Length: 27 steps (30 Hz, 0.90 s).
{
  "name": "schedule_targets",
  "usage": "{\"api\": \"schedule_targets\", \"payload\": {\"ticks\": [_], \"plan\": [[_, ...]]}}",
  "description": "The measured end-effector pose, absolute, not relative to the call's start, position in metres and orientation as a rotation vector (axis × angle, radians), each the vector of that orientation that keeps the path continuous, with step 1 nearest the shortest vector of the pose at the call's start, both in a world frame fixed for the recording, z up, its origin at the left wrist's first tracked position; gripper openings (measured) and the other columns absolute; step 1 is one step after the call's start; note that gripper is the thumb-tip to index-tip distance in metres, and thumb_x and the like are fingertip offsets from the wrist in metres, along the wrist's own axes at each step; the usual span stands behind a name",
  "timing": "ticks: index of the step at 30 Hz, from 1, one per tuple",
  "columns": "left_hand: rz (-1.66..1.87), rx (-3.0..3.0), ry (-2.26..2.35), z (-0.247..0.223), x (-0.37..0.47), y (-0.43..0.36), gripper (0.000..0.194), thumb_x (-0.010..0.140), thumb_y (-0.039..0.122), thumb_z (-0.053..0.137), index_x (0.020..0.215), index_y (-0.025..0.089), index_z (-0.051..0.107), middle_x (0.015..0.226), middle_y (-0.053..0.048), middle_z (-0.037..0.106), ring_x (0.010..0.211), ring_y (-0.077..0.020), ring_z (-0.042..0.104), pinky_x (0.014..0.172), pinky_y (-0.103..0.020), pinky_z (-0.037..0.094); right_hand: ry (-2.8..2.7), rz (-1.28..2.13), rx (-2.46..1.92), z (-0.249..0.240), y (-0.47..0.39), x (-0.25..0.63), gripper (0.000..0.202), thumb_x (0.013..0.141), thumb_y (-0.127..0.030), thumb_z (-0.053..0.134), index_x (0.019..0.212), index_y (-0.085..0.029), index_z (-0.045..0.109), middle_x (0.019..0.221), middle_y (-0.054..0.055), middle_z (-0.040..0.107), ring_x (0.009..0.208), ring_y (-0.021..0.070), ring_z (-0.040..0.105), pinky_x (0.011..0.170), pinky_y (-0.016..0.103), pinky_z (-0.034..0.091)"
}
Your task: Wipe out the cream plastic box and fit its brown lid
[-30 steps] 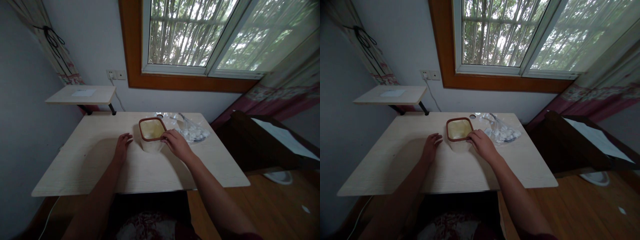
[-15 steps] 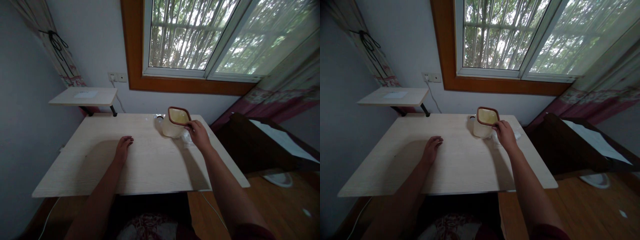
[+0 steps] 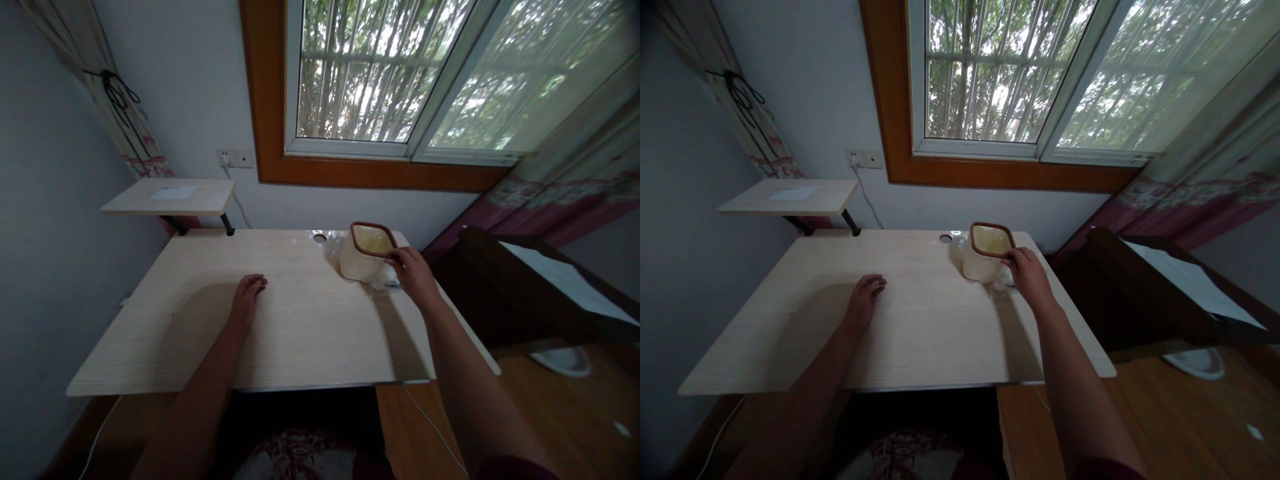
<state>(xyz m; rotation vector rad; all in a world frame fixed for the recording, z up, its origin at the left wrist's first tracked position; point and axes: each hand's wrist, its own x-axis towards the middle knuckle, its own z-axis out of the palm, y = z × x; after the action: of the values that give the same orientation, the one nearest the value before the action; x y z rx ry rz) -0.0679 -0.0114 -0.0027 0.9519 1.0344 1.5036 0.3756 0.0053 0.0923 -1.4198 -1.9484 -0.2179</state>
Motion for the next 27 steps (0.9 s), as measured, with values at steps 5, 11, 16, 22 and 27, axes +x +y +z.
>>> {"api": "schedule_targets", "payload": {"ticks": [5, 11, 16, 22, 27], "plan": [[1.496, 0.969, 1.057, -0.002, -0.068, -0.012, 0.020, 0.078, 0.032, 0.066, 0.094, 0.021, 0.067, 0.094, -0.004, 0.066, 0.094, -0.0171, 0.063, 0.091, -0.035, 0.047, -1.942, -0.219, -1.432, 0.091, 0.005, 0.387, 0.024, 0.094, -0.038, 0.054, 0.105, -0.022, 0.067, 0.101, 0.013, 0.065, 0.095, 0.0297, 0.061, 0.086, 0.047, 0.052], [1.486, 0.988, 1.068, -0.005, -0.068, -0.012, 0.021, 0.079, 0.032, 0.066, 0.096, 0.021, 0.067, 0.095, -0.004, 0.067, 0.094, -0.0166, 0.063, 0.091, -0.034, 0.047, -1.954, -0.239, -1.437, 0.092, 0.003, 0.395, 0.025, 0.095, -0.038, 0.054, 0.107, -0.021, 0.067, 0.101, 0.013, 0.065, 0.097, 0.0295, 0.061, 0.087, 0.046, 0.052], [1.484, 0.997, 1.072, -0.007, -0.069, -0.011, 0.020, 0.079, 0.031, 0.066, 0.096, 0.021, 0.068, 0.093, -0.004, 0.067, 0.092, -0.0157, 0.063, 0.091, -0.033, 0.046, -1.951, -0.225, -1.437, 0.090, 0.005, 0.398, 0.024, 0.094, -0.039, 0.055, 0.106, -0.022, 0.068, 0.101, 0.013, 0.066, 0.096, 0.0298, 0.062, 0.085, 0.047, 0.052], [1.469, 1.015, 1.111, -0.005, -0.069, -0.012, 0.022, 0.079, 0.033, 0.066, 0.097, 0.021, 0.067, 0.095, -0.004, 0.068, 0.092, -0.0177, 0.063, 0.090, -0.035, 0.047, -1.934, -0.222, -1.436, 0.085, 0.005, 0.400, 0.025, 0.093, -0.039, 0.056, 0.105, -0.022, 0.068, 0.101, 0.013, 0.067, 0.096, 0.0300, 0.061, 0.086, 0.048, 0.052], [1.486, 1.011, 1.084, -0.006, -0.069, -0.012, 0.019, 0.079, 0.032, 0.067, 0.095, 0.021, 0.068, 0.092, -0.003, 0.068, 0.092, -0.0169, 0.063, 0.092, -0.034, 0.047, -1.958, -0.242, -1.418, 0.083, 0.003, 0.401, 0.025, 0.095, -0.039, 0.054, 0.108, -0.023, 0.068, 0.103, 0.013, 0.068, 0.098, 0.0297, 0.060, 0.088, 0.047, 0.051]]}}
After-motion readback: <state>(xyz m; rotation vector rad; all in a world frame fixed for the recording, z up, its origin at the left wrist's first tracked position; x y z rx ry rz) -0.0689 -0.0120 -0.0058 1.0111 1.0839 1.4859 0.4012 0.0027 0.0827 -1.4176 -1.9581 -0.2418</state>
